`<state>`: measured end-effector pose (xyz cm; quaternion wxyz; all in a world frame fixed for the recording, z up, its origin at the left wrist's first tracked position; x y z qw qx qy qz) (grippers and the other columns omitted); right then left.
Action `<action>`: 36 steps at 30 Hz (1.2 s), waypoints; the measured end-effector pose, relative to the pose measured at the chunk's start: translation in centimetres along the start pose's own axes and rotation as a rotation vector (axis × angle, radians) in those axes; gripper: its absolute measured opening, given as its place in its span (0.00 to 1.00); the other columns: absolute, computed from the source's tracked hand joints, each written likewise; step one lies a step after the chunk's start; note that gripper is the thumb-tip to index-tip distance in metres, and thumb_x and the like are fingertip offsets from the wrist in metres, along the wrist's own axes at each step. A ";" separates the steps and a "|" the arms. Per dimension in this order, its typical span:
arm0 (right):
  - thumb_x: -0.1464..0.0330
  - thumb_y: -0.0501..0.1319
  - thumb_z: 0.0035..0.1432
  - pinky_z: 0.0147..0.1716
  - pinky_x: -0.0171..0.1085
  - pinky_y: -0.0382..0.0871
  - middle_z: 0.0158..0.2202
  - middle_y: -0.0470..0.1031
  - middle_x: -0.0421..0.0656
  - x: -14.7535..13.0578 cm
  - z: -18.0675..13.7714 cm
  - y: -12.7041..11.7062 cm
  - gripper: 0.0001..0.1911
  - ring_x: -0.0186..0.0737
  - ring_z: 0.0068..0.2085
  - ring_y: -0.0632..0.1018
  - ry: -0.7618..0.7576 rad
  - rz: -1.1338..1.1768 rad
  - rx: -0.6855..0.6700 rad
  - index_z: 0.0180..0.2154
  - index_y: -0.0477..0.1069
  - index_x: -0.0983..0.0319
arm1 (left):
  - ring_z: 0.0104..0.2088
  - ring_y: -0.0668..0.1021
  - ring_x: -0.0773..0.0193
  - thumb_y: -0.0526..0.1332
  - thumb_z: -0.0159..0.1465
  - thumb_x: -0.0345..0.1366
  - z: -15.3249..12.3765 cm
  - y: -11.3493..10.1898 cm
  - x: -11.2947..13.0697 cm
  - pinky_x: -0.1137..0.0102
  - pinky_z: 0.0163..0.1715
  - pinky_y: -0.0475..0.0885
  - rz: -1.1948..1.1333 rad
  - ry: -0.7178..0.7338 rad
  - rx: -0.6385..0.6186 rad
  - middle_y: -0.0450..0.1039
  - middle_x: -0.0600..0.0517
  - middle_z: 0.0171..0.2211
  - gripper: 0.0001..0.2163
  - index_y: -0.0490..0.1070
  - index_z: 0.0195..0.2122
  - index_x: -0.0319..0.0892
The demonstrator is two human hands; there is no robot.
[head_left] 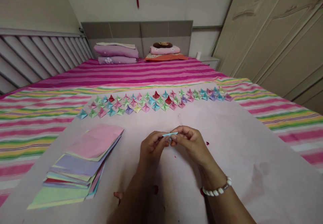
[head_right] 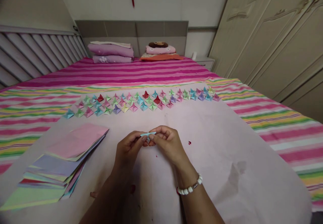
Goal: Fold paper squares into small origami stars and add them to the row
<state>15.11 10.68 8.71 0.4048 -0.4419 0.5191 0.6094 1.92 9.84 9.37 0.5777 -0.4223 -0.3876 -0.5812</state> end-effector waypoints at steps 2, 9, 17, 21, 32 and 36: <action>0.63 0.72 0.43 0.27 0.33 0.70 0.19 0.76 0.40 0.0 0.0 0.0 0.12 0.34 0.23 0.76 0.000 -0.008 -0.003 0.28 0.76 0.63 | 0.26 0.74 0.70 0.61 0.60 0.35 -0.2 0.0 0.4 0.75 0.28 0.68 0.053 0.017 0.021 0.72 0.55 0.26 0.05 0.76 0.30 0.43; 0.63 0.73 0.41 0.25 0.33 0.71 0.19 0.76 0.39 -0.1 0.0 0.6 0.12 0.33 0.22 0.76 -0.014 -0.010 0.010 0.26 0.75 0.63 | 0.26 0.70 0.70 0.58 0.62 0.38 -0.3 0.0 -1.0 0.74 0.29 0.65 -0.059 -0.096 0.055 0.68 0.57 0.22 0.09 0.70 0.26 0.42; 0.64 0.73 0.40 0.28 0.35 0.73 0.21 0.78 0.40 0.0 0.1 0.7 0.12 0.35 0.24 0.77 -0.025 0.051 -0.002 0.28 0.77 0.62 | 0.26 0.73 0.69 0.65 0.57 0.35 0.0 0.1 -0.9 0.74 0.30 0.69 -0.177 -0.147 0.053 0.73 0.55 0.23 0.04 0.74 0.30 0.40; 0.65 0.73 0.41 0.30 0.36 0.73 0.22 0.78 0.40 0.9 0.1 0.7 0.13 0.35 0.24 0.77 0.016 0.128 0.009 0.30 0.78 0.63 | 0.27 0.74 0.68 0.64 0.57 0.35 -0.1 -0.4 -0.1 0.73 0.31 0.69 -0.133 -0.107 0.077 0.74 0.54 0.24 0.04 0.75 0.29 0.40; 0.65 0.70 0.46 0.28 0.37 0.69 0.20 0.77 0.41 0.6 0.1 0.6 0.10 0.37 0.24 0.76 -0.015 0.082 -0.016 0.23 0.73 0.62 | 0.26 0.71 0.68 0.63 0.59 0.40 -0.5 0.1 -2.9 0.72 0.31 0.66 -0.269 -0.228 0.045 0.71 0.55 0.21 0.09 0.75 0.26 0.40; 0.64 0.69 0.48 0.27 0.36 0.68 0.18 0.75 0.40 1.4 0.1 0.4 0.09 0.35 0.22 0.74 0.050 0.107 0.030 0.24 0.74 0.63 | 0.25 0.69 0.69 0.63 0.59 0.41 -0.6 0.3 -3.9 0.73 0.29 0.64 -0.303 -0.299 0.060 0.69 0.55 0.20 0.12 0.73 0.23 0.40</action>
Point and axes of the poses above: each hand's wrist, its own z-axis towards the middle knuckle, its own y-axis out of the palm, x = y × z, the point moved 9 cm from there along z, towards the middle knuckle
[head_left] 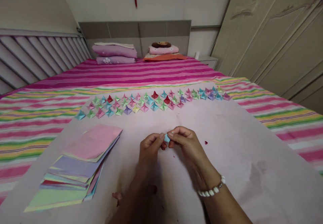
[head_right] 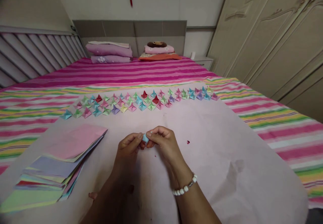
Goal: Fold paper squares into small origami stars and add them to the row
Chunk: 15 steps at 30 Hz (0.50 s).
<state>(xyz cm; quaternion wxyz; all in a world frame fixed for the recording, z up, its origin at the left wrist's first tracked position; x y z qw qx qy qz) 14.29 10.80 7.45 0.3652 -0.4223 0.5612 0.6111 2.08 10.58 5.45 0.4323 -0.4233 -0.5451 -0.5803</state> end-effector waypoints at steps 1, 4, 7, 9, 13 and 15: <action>0.65 0.69 0.47 0.26 0.35 0.67 0.19 0.75 0.39 0.1 0.0 0.0 0.08 0.34 0.22 0.74 0.014 0.001 0.014 0.26 0.75 0.63 | 0.24 0.69 0.70 0.63 0.59 0.42 0.0 -0.1 -0.1 0.73 0.28 0.64 0.007 -0.005 0.010 0.68 0.55 0.19 0.13 0.73 0.22 0.40; 0.65 0.70 0.44 0.26 0.34 0.68 0.19 0.76 0.39 0.3 0.0 0.0 0.10 0.34 0.22 0.74 0.028 0.002 0.026 0.30 0.77 0.62 | 0.24 0.69 0.70 0.63 0.59 0.43 0.1 -0.4 0.0 0.73 0.27 0.64 0.048 0.004 0.035 0.68 0.55 0.19 0.14 0.73 0.22 0.39; 0.65 0.71 0.43 0.26 0.35 0.68 0.19 0.76 0.40 0.3 0.1 -0.3 0.11 0.34 0.21 0.74 0.041 0.002 0.046 0.28 0.77 0.63 | 0.23 0.70 0.68 0.61 0.60 0.45 0.2 -0.3 0.0 0.72 0.27 0.66 0.102 -0.019 0.020 0.69 0.54 0.19 0.15 0.74 0.23 0.39; 0.65 0.71 0.42 0.25 0.34 0.68 0.18 0.76 0.40 0.3 0.1 -0.7 0.11 0.33 0.20 0.74 0.055 0.009 0.086 0.27 0.76 0.64 | 0.25 0.72 0.66 0.58 0.62 0.46 0.2 -0.4 0.4 0.71 0.28 0.68 0.176 -0.006 0.027 0.71 0.53 0.21 0.15 0.76 0.29 0.39; 0.64 0.72 0.41 0.23 0.33 0.67 0.16 0.75 0.40 0.3 0.0 -1.4 0.12 0.33 0.19 0.73 0.088 0.048 0.140 0.26 0.75 0.64 | 0.41 0.75 0.61 0.61 0.60 0.38 -0.1 -0.4 3.3 0.69 0.37 0.71 0.329 0.270 0.045 0.74 0.48 0.40 0.09 0.76 0.40 0.43; 0.64 0.73 0.40 0.22 0.32 0.66 0.17 0.75 0.40 0.4 0.0 -1.5 0.13 0.32 0.18 0.73 0.121 0.067 0.147 0.25 0.74 0.64 | 0.45 0.74 0.60 0.64 0.57 0.33 -0.4 0.2 4.3 0.69 0.39 0.71 0.399 0.401 -0.010 0.71 0.48 0.43 0.06 0.76 0.36 0.44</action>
Point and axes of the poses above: each hand's wrist, its own z-axis towards the middle knuckle, its own y-axis out of the palm, x = y × z, the point moved 9 cm from there along z, towards the middle knuckle
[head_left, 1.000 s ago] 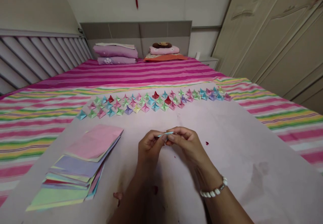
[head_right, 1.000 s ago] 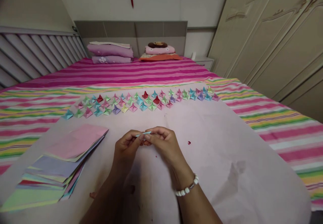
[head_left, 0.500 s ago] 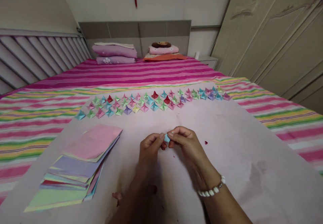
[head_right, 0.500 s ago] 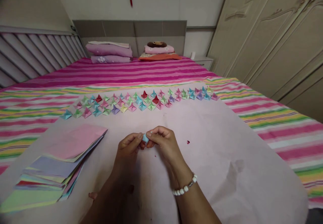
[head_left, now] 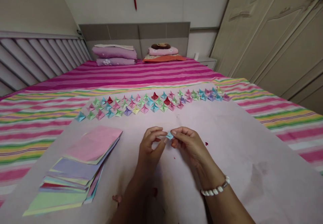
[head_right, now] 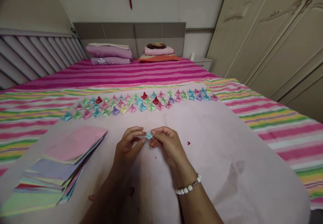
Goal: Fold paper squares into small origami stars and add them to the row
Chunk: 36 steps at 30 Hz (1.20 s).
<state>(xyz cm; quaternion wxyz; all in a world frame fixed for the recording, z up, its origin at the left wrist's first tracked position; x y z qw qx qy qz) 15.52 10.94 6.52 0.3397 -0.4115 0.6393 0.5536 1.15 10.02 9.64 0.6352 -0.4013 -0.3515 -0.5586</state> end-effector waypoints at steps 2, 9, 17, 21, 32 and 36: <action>0.63 0.73 0.39 0.20 0.32 0.64 0.17 0.75 0.39 0.2 0.0 -0.1 0.14 0.32 0.17 0.72 0.029 0.008 -0.001 0.24 0.74 0.64 | 0.43 0.74 0.61 0.64 0.56 0.31 0.0 0.3 0.3 0.70 0.37 0.71 0.045 0.058 -0.039 0.72 0.48 0.40 0.04 0.77 0.33 0.45; 0.58 0.70 0.45 0.19 0.30 0.61 0.14 0.72 0.39 0.5 0.3 0.1 0.17 0.30 0.16 0.70 0.012 -0.073 -0.061 0.21 0.71 0.64 | 0.35 0.76 0.64 0.63 0.58 0.32 0.0 0.9 -0.1 0.72 0.32 0.70 0.031 0.030 -0.085 0.74 0.50 0.34 0.05 0.78 0.35 0.44; 0.61 0.70 0.45 0.25 0.34 0.67 0.32 0.77 0.42 -2.5 -0.1 0.2 0.13 0.33 0.25 0.73 -0.283 -0.296 -0.076 0.34 0.79 0.60 | 0.26 0.74 0.70 0.64 0.58 0.35 -0.1 0.5 -1.7 0.74 0.26 0.71 -0.099 -0.134 -0.033 0.74 0.52 0.32 0.04 0.77 0.32 0.43; 0.63 0.69 0.46 0.27 0.35 0.70 0.35 0.75 0.43 -2.5 -0.3 1.1 0.08 0.34 0.28 0.74 -0.328 -0.313 -0.160 0.30 0.79 0.59 | 0.28 0.75 0.68 0.64 0.57 0.35 0.0 0.8 -1.8 0.74 0.27 0.72 -0.111 -0.137 -0.054 0.74 0.51 0.31 0.04 0.78 0.31 0.42; 0.63 0.68 0.48 0.29 0.35 0.71 0.34 0.74 0.43 -2.3 -0.4 1.2 0.08 0.36 0.30 0.75 -0.312 -0.307 -0.164 0.28 0.77 0.61 | 0.30 0.75 0.66 0.63 0.59 0.34 -0.2 0.9 -1.5 0.72 0.30 0.72 -0.112 -0.166 -0.061 0.75 0.51 0.32 0.05 0.78 0.32 0.43; 0.63 0.68 0.48 0.29 0.36 0.71 0.33 0.73 0.43 -2.5 -0.4 1.1 0.07 0.37 0.31 0.75 -0.357 -0.324 -0.150 0.27 0.76 0.60 | 0.30 0.76 0.66 0.62 0.59 0.34 -0.2 1.1 -1.4 0.72 0.30 0.73 -0.111 -0.144 -0.076 0.75 0.51 0.32 0.05 0.78 0.33 0.43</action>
Point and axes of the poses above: each hand's wrist, its own z-axis towards the middle knuckle, its own y-axis out of the palm, x = y × z, the point moved 9 cm from there along z, towards the middle knuckle
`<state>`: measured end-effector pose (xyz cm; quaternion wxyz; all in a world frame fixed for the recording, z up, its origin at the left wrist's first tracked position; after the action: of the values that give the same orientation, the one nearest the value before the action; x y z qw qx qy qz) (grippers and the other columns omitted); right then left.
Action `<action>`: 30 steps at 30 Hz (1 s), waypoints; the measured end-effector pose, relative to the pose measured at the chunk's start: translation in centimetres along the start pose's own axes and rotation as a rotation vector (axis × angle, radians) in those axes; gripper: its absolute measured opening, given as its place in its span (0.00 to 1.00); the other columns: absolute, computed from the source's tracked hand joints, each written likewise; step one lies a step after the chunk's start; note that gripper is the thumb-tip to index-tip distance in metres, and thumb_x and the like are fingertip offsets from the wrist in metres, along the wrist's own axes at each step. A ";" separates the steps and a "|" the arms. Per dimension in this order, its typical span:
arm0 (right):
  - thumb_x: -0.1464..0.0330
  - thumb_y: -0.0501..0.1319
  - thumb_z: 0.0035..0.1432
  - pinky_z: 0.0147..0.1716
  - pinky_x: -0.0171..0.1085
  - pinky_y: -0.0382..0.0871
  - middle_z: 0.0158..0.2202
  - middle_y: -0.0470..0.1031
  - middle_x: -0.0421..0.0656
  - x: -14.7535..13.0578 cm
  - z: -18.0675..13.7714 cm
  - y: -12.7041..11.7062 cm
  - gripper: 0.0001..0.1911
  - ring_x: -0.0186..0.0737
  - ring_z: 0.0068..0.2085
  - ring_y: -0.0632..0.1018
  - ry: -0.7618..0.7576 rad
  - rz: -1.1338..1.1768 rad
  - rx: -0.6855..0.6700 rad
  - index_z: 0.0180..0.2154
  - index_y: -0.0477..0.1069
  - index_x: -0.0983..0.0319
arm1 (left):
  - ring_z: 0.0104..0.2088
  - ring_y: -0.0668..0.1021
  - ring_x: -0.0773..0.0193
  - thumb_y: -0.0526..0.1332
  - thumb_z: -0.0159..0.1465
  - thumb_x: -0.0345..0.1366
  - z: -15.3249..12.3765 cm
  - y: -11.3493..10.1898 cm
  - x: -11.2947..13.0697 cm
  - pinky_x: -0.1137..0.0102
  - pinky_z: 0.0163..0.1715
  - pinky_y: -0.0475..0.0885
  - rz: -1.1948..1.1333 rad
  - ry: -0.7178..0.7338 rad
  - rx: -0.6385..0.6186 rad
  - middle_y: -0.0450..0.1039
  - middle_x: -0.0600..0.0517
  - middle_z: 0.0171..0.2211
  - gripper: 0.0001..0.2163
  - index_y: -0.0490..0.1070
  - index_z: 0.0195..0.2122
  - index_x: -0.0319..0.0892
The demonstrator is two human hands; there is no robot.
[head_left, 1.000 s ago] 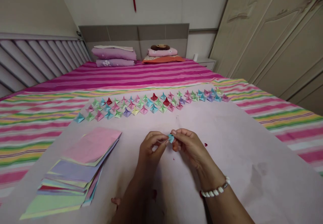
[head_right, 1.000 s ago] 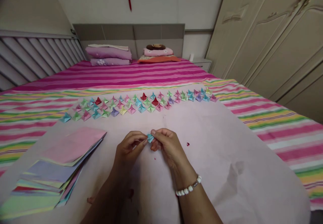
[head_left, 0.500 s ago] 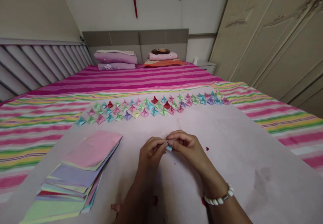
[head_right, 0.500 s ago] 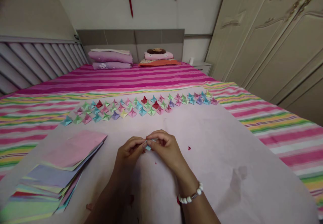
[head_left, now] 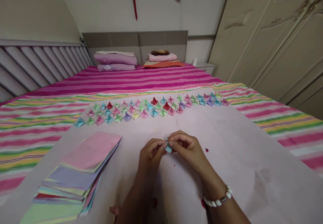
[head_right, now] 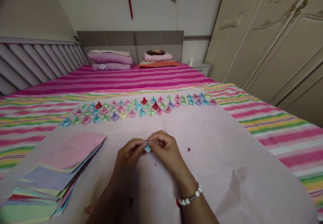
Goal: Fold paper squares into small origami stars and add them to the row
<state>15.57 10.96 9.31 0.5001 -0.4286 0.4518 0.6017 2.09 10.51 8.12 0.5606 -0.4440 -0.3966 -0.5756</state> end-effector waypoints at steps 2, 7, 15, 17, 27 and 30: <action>0.64 0.68 0.48 0.28 0.37 0.71 0.33 0.73 0.43 0.0 0.0 -0.1 0.07 0.37 0.30 0.74 -0.011 -0.014 0.012 0.26 0.75 0.61 | 0.31 0.76 0.66 0.62 0.60 0.35 0.0 0.2 -0.1 0.73 0.30 0.73 -0.001 -0.001 -0.010 0.75 0.51 0.33 0.05 0.78 0.32 0.42; 0.67 0.66 0.47 0.25 0.35 0.69 0.31 0.72 0.42 0.3 0.1 -0.5 0.05 0.34 0.26 0.72 -0.003 -0.072 0.051 0.25 0.73 0.61 | 0.31 0.76 0.66 0.60 0.61 0.36 0.0 0.4 -0.7 0.73 0.31 0.73 0.040 -0.013 -0.040 0.74 0.51 0.32 0.06 0.76 0.33 0.41; 0.68 0.63 0.46 0.26 0.35 0.67 0.30 0.71 0.42 1.1 0.4 -0.4 0.04 0.35 0.27 0.71 -0.033 -0.169 0.048 0.25 0.70 0.62 | 0.44 0.76 0.62 0.61 0.59 0.32 0.0 -0.2 0.2 0.73 0.33 0.72 0.220 0.153 0.033 0.73 0.48 0.43 0.05 0.76 0.36 0.44; 0.68 0.62 0.47 0.27 0.35 0.67 0.30 0.71 0.42 1.3 0.3 -0.2 0.03 0.35 0.28 0.71 -0.053 -0.199 0.029 0.26 0.70 0.61 | 0.41 0.76 0.63 0.60 0.60 0.31 0.0 -0.2 0.4 0.73 0.32 0.72 0.251 0.161 0.033 0.74 0.49 0.40 0.05 0.75 0.34 0.44; 0.69 0.60 0.47 0.27 0.34 0.65 0.29 0.72 0.42 2.1 0.3 0.0 0.02 0.35 0.28 0.72 -0.029 -0.255 0.040 0.25 0.69 0.61 | 0.41 0.76 0.63 0.55 0.61 0.30 -0.1 0.5 0.7 0.73 0.31 0.72 0.368 0.211 -0.008 0.72 0.48 0.40 0.05 0.71 0.33 0.42; 0.68 0.61 0.47 0.27 0.33 0.66 0.29 0.74 0.42 2.5 0.4 -0.1 0.03 0.35 0.28 0.73 0.019 -0.236 0.050 0.25 0.69 0.61 | 0.42 0.76 0.62 0.54 0.62 0.32 -0.2 0.5 0.3 0.71 0.33 0.73 0.345 0.168 -0.010 0.72 0.47 0.40 0.05 0.70 0.33 0.42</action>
<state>15.35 11.87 6.91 0.5736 -0.4719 0.4179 0.5232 2.56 10.23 8.32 0.6800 -0.4586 -0.2635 -0.5078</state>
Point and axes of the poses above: each hand's wrist, its own z-axis towards the middle knuckle, its own y-axis out of the palm, x = y × z, the point moved 9 cm from there along z, towards the middle knuckle
